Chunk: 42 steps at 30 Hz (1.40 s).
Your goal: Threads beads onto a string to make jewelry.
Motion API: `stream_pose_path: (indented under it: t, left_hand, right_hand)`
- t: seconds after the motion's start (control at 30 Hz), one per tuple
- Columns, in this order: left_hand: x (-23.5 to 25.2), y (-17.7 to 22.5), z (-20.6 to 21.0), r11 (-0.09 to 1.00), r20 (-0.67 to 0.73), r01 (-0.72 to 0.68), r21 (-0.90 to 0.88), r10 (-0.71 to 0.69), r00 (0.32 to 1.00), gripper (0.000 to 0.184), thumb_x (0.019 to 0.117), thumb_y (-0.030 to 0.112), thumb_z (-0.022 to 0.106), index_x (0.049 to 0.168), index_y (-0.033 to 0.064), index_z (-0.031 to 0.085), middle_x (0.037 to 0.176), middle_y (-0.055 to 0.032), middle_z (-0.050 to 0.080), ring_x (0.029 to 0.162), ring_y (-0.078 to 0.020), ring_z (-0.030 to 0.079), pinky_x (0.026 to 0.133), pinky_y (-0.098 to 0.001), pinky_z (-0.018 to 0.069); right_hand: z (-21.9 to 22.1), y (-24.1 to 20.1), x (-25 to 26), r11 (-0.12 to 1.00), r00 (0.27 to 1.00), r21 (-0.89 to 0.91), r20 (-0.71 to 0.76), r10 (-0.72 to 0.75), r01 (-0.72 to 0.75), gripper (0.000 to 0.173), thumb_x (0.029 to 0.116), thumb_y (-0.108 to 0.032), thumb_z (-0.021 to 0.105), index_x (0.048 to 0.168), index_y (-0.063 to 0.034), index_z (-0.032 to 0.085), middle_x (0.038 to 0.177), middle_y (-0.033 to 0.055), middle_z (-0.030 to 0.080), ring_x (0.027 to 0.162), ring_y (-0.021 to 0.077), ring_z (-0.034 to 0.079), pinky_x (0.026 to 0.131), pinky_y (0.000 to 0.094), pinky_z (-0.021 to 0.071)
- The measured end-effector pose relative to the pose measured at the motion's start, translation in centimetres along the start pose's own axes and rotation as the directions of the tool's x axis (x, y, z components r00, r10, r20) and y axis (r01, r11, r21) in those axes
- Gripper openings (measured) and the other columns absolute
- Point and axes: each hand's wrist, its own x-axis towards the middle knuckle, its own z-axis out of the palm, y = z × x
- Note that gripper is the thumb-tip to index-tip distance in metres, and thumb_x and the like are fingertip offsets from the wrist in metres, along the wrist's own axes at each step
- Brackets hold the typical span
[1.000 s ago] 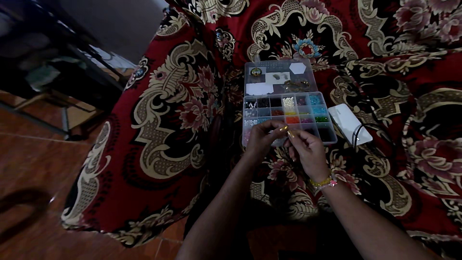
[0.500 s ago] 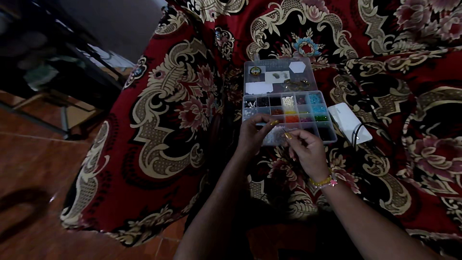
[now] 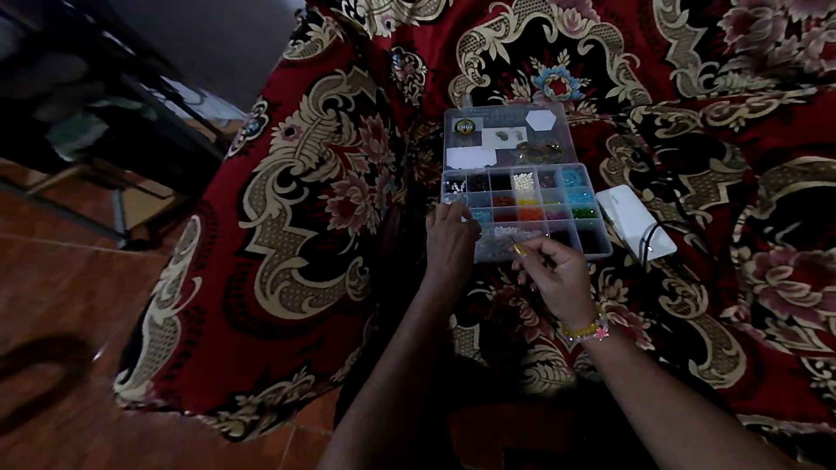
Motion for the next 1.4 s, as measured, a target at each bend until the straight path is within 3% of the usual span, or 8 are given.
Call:
stream_pose_path:
  t: [0.27,0.43,0.67,0.77,0.87,0.97,1.1,1.4]
  left_hand:
    - [0.0,0.5,0.2,1.000,0.025,0.001,0.025,-0.002,1.000,0.004,0.0857,0.005,0.078,0.089,0.0055,0.078,0.109,-0.0177,0.067,0.109,-0.0389,0.059,0.091,-0.0581,0.0451]
    - [-0.1,0.7,0.1,0.999,0.047,0.017,0.047,-0.019,0.999,0.005,0.0874,0.004,0.076,0.092,0.0051,0.078,0.109,-0.0181,0.067,0.110,-0.0395,0.059,0.092,-0.0583,0.0455]
    - [-0.1,0.5,-0.7,0.994,0.034,0.048,-0.101,-0.045,0.998,0.009,0.0909,0.001,0.071,0.099,0.0010,0.075,0.105,-0.0185,0.070,0.106,-0.0391,0.064,0.092,-0.0585,0.0483]
    - [-0.1,0.8,-0.9,0.952,-0.024,0.076,-0.296,-0.087,0.996,0.010,0.0964,0.005,0.066,0.104,-0.0007,0.070,0.097,-0.0143,0.073,0.091,-0.0275,0.071,0.085,-0.0463,0.0576]
    - [-0.1,1.1,-0.6,0.787,0.006,0.114,-0.607,-0.139,0.990,0.012,0.0953,0.006,0.069,0.105,0.0006,0.068,0.094,-0.0084,0.072,0.083,-0.0141,0.070,0.078,-0.0321,0.0588]
    - [-0.1,2.1,-0.9,0.345,0.248,0.303,-0.888,-0.195,0.949,0.011,0.0992,0.005,0.063,0.108,0.0010,0.068,0.095,-0.0045,0.071,0.084,-0.0102,0.069,0.082,-0.0280,0.0584]
    - [-0.1,2.6,-0.2,-0.093,0.464,0.457,-0.884,-0.077,0.882,0.016,0.1059,0.006,0.048,0.103,0.0042,0.064,0.091,-0.0013,0.068,0.081,-0.0098,0.067,0.081,-0.0276,0.0578]
    - [-0.3,2.8,0.6,-0.237,0.533,0.527,-0.816,0.042,0.845,0.023,0.1089,0.008,0.039,0.102,0.0068,0.061,0.090,0.0002,0.068,0.080,-0.0084,0.067,0.079,-0.0263,0.0574]
  right_hand:
    - [0.0,0.5,0.1,0.996,0.997,-0.044,-0.006,-0.072,0.072,0.016,0.0968,-0.010,0.062,0.096,-0.0010,0.075,0.086,0.0006,0.075,0.074,0.0022,0.069,0.066,0.0181,0.0579]
    - [-0.1,0.7,0.3,0.998,0.998,-0.037,-0.030,-0.061,0.060,0.016,0.0962,-0.010,0.062,0.095,-0.0023,0.076,0.101,0.0046,0.074,0.069,0.0011,0.063,0.056,0.0162,0.0525]
    - [-0.1,0.2,0.4,0.998,0.998,0.033,-0.031,0.048,-0.047,0.015,0.0974,-0.006,0.060,0.098,-0.0004,0.073,0.078,-0.0010,0.070,0.064,0.0036,0.065,0.060,0.0192,0.0573]
    - [0.0,0.0,0.3,0.994,0.994,0.033,-0.031,0.106,-0.105,0.015,0.0976,-0.008,0.060,0.098,-0.0008,0.073,0.077,-0.0014,0.070,0.059,0.0016,0.061,0.055,0.0174,0.0541]
    - [0.1,-0.1,0.3,0.993,0.993,0.039,-0.034,0.117,-0.116,0.016,0.0976,-0.007,0.059,0.099,-0.0006,0.073,0.077,-0.0024,0.069,0.056,-0.0005,0.058,0.052,0.0155,0.0506]
    - [0.1,-0.1,0.4,0.989,0.991,0.085,-0.054,0.124,-0.119,0.016,0.0973,-0.005,0.058,0.099,0.0006,0.073,0.074,-0.0033,0.067,0.054,-0.0010,0.055,0.050,0.0150,0.0490]
    - [0.1,-0.3,0.4,0.985,0.987,0.113,-0.074,0.141,-0.132,0.015,0.0978,-0.005,0.058,0.098,0.0010,0.072,0.071,-0.0042,0.066,0.052,-0.0018,0.055,0.049,0.0141,0.0481]
    - [-0.1,-0.1,0.3,0.990,0.992,0.106,-0.082,0.098,-0.089,0.012,0.0948,-0.007,0.060,0.087,-0.0044,0.069,0.068,-0.0072,0.064,0.053,-0.0022,0.056,0.049,0.0144,0.0485]
